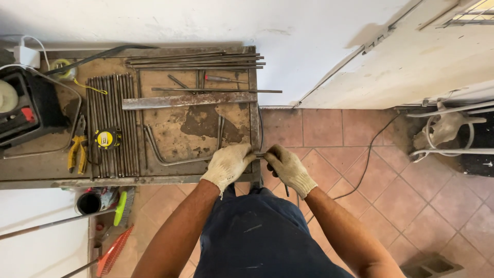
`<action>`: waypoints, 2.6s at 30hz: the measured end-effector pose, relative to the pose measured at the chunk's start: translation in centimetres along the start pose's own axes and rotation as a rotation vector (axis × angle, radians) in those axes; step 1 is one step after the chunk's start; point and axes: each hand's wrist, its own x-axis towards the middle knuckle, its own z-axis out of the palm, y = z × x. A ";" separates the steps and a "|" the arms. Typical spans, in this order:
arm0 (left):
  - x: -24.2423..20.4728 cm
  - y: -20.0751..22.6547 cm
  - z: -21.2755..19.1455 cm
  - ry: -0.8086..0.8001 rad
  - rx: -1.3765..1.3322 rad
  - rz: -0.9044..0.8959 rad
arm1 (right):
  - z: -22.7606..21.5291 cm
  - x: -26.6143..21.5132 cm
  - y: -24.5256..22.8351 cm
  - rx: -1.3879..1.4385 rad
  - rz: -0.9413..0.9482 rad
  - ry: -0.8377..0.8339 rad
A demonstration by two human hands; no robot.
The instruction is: Measuring and bending metal rods on a workbench using a tape measure and a metal ruler.
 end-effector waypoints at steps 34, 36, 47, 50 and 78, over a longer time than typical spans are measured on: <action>-2.9 0.8 -2.7 -0.022 -0.308 -0.196 | 0.4 -1.2 0.0 0.010 -0.009 0.121; -3.1 1.5 -2.9 -0.003 -0.311 -0.190 | -0.2 -2.1 -0.9 0.039 0.002 0.131; -1.9 1.4 -1.2 0.016 -0.252 -0.154 | -0.2 0.2 2.2 0.182 -0.004 0.137; -1.9 1.3 -0.9 0.022 -0.212 -0.148 | -0.4 -0.6 1.0 0.212 0.020 0.136; -0.1 1.1 0.0 -0.016 -0.048 -0.140 | -1.9 1.9 -1.8 0.192 0.141 -0.172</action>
